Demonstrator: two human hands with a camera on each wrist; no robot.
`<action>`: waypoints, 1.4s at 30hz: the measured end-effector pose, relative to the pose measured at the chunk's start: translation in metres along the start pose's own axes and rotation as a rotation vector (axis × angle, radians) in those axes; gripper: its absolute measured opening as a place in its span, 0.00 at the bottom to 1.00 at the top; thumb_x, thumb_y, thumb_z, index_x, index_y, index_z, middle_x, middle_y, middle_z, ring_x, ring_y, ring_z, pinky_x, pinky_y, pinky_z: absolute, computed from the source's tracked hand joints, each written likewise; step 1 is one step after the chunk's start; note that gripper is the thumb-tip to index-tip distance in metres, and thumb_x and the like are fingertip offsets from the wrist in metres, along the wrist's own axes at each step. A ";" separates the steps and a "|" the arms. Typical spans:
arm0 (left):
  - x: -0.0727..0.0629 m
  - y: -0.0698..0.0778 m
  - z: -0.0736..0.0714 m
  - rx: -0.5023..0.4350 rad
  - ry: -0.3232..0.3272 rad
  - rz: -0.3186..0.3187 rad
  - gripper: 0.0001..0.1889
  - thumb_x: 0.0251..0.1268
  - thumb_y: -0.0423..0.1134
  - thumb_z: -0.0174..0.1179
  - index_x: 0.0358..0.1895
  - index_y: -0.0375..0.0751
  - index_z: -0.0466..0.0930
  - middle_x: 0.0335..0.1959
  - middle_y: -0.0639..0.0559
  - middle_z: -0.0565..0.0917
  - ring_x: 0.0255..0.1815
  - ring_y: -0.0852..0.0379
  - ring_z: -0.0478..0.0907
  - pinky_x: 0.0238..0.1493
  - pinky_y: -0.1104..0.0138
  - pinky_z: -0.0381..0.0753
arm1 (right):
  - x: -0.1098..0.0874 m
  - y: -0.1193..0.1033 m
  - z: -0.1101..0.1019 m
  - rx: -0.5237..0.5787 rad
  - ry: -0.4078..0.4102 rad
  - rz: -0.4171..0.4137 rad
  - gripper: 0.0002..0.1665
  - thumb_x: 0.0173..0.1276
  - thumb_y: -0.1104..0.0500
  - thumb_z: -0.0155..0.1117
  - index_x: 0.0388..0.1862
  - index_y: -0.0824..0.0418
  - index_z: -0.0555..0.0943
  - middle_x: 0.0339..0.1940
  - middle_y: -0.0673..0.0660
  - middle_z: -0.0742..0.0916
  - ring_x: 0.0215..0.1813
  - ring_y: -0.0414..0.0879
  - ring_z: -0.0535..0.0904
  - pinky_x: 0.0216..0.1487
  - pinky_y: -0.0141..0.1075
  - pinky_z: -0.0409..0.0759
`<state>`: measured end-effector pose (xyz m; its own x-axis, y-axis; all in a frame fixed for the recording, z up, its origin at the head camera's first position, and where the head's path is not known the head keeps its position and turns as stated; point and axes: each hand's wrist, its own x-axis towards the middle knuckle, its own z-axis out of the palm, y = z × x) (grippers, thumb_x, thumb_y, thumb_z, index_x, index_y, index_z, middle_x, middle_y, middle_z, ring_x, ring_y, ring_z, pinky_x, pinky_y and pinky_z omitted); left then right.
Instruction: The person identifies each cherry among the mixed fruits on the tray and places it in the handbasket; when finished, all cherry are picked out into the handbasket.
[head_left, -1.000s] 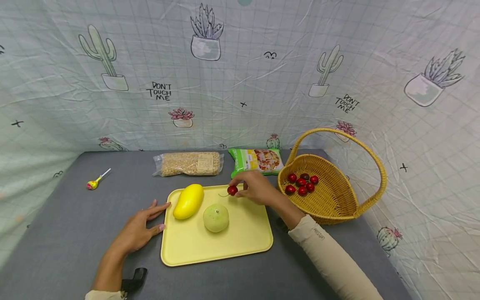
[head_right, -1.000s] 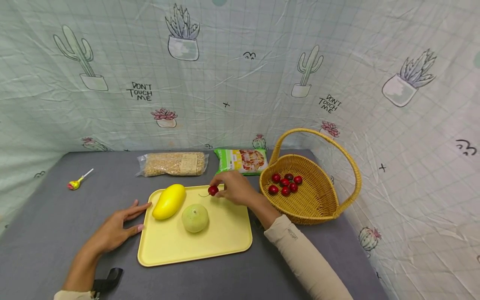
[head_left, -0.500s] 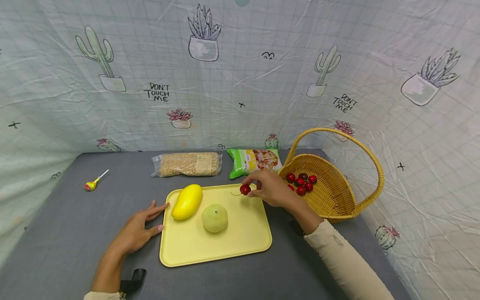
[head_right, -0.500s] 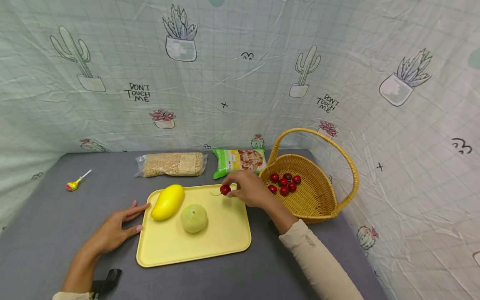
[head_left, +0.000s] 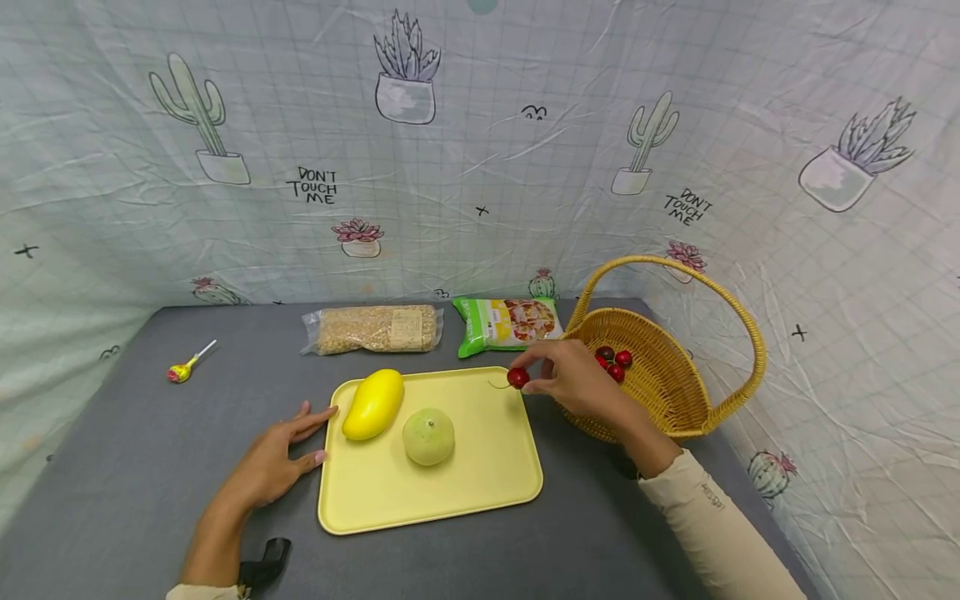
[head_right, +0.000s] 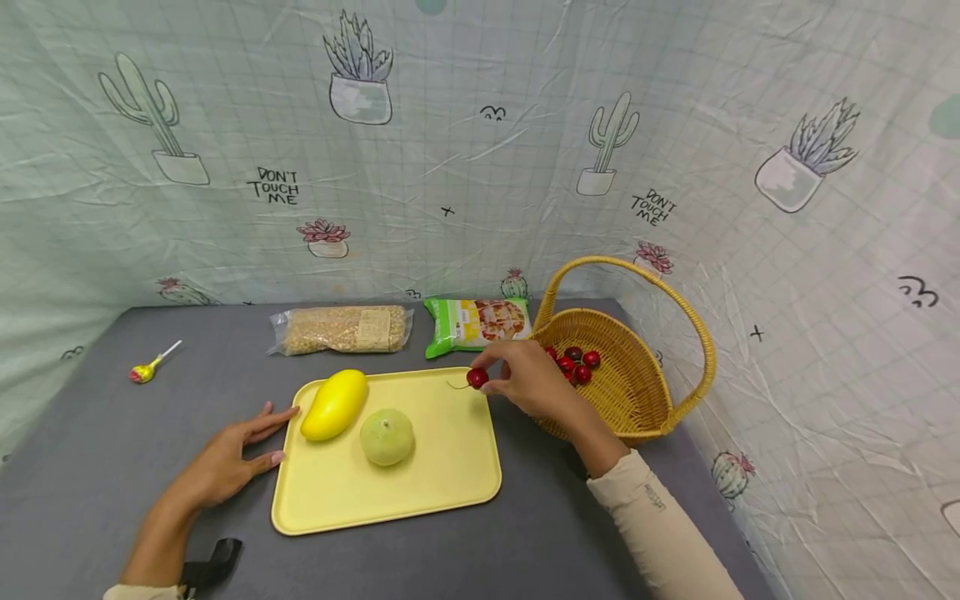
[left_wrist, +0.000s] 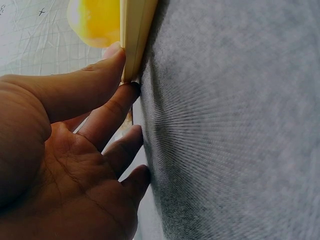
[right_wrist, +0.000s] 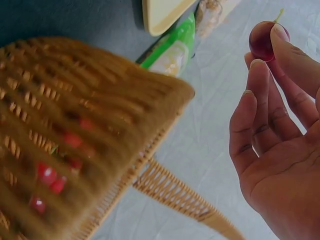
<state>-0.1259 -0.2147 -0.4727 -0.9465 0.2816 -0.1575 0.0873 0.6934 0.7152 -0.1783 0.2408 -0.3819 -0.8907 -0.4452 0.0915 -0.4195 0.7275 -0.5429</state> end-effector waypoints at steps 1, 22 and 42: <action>0.000 0.000 0.000 0.000 0.000 0.001 0.38 0.68 0.36 0.72 0.81 0.45 0.69 0.81 0.26 0.60 0.84 0.21 0.50 0.74 0.23 0.52 | -0.002 0.000 -0.002 -0.002 0.004 0.007 0.17 0.64 0.60 0.81 0.52 0.49 0.92 0.46 0.46 0.93 0.33 0.40 0.81 0.32 0.34 0.81; 0.000 -0.003 0.001 0.007 0.005 -0.004 0.38 0.69 0.38 0.72 0.81 0.48 0.70 0.82 0.26 0.58 0.84 0.21 0.51 0.74 0.23 0.53 | -0.033 0.026 -0.048 -0.045 0.028 0.030 0.18 0.63 0.62 0.81 0.53 0.54 0.92 0.40 0.51 0.92 0.32 0.42 0.80 0.33 0.32 0.79; 0.000 -0.003 0.001 0.013 0.007 -0.001 0.38 0.68 0.37 0.72 0.81 0.48 0.70 0.82 0.26 0.58 0.84 0.21 0.52 0.74 0.23 0.54 | -0.036 0.059 -0.074 -0.098 -0.007 0.155 0.17 0.70 0.62 0.76 0.56 0.57 0.91 0.40 0.54 0.90 0.31 0.46 0.75 0.32 0.34 0.73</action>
<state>-0.1256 -0.2158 -0.4755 -0.9489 0.2757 -0.1535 0.0900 0.7027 0.7058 -0.1838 0.3386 -0.3559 -0.9449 -0.3274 0.0070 -0.2928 0.8349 -0.4661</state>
